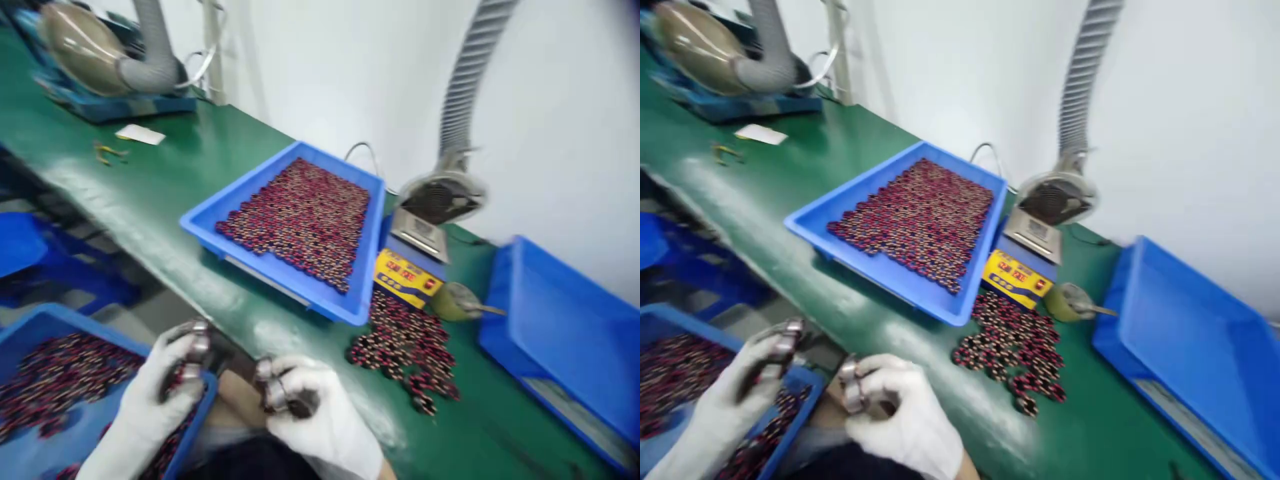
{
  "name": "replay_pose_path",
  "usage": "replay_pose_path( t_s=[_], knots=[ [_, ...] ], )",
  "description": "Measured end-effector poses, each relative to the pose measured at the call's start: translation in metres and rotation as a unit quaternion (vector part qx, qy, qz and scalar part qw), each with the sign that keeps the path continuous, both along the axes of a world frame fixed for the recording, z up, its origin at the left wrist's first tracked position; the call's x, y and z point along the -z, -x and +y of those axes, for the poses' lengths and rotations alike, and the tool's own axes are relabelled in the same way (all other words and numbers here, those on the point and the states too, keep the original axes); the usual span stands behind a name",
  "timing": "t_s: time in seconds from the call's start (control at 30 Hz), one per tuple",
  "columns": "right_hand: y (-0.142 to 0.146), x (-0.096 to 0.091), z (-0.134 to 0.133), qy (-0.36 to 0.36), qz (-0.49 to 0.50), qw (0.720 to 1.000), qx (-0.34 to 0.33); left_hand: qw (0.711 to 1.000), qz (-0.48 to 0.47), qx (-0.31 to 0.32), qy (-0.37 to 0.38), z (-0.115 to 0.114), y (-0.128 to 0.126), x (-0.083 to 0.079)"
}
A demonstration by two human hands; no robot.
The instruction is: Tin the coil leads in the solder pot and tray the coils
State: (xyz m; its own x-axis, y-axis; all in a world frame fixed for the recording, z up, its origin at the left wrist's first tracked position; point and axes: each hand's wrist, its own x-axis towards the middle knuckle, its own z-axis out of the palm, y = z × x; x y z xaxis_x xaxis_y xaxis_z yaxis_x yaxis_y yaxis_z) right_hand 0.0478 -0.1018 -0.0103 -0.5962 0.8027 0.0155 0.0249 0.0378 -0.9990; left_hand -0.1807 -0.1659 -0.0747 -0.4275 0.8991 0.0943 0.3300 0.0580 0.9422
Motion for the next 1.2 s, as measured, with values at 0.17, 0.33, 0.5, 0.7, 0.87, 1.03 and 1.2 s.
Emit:
replay_pose_path(
  t_s=[0.17,0.33,0.5,0.7,0.87,1.03,1.2],
  knots=[
    [-0.114,0.003,-0.019,-0.196,-0.319,0.924,0.082,0.827,0.396,0.394,-0.054,0.065,-0.098,-0.029],
    [-0.163,0.024,-0.026,-0.193,-0.597,0.772,0.104,0.737,0.506,0.446,-0.038,0.097,-0.170,-0.038],
    [-0.169,0.012,-0.024,-0.177,-0.619,0.760,0.092,0.720,0.528,0.445,-0.071,0.116,-0.203,-0.032],
    [-0.178,0.007,-0.026,-0.171,-0.591,0.786,0.068,0.727,0.531,0.427,-0.082,0.114,-0.206,-0.034],
    [-0.179,0.005,-0.020,-0.174,-0.580,0.793,0.066,0.733,0.536,0.408,-0.096,0.101,-0.201,-0.043],
    [-0.181,0.000,-0.026,-0.163,-0.543,0.817,0.108,0.758,0.491,0.415,-0.108,0.099,-0.204,-0.043],
    [-0.198,0.000,-0.033,-0.169,-0.482,0.852,0.120,0.758,0.481,0.431,-0.089,0.099,-0.210,-0.033]
  ],
)
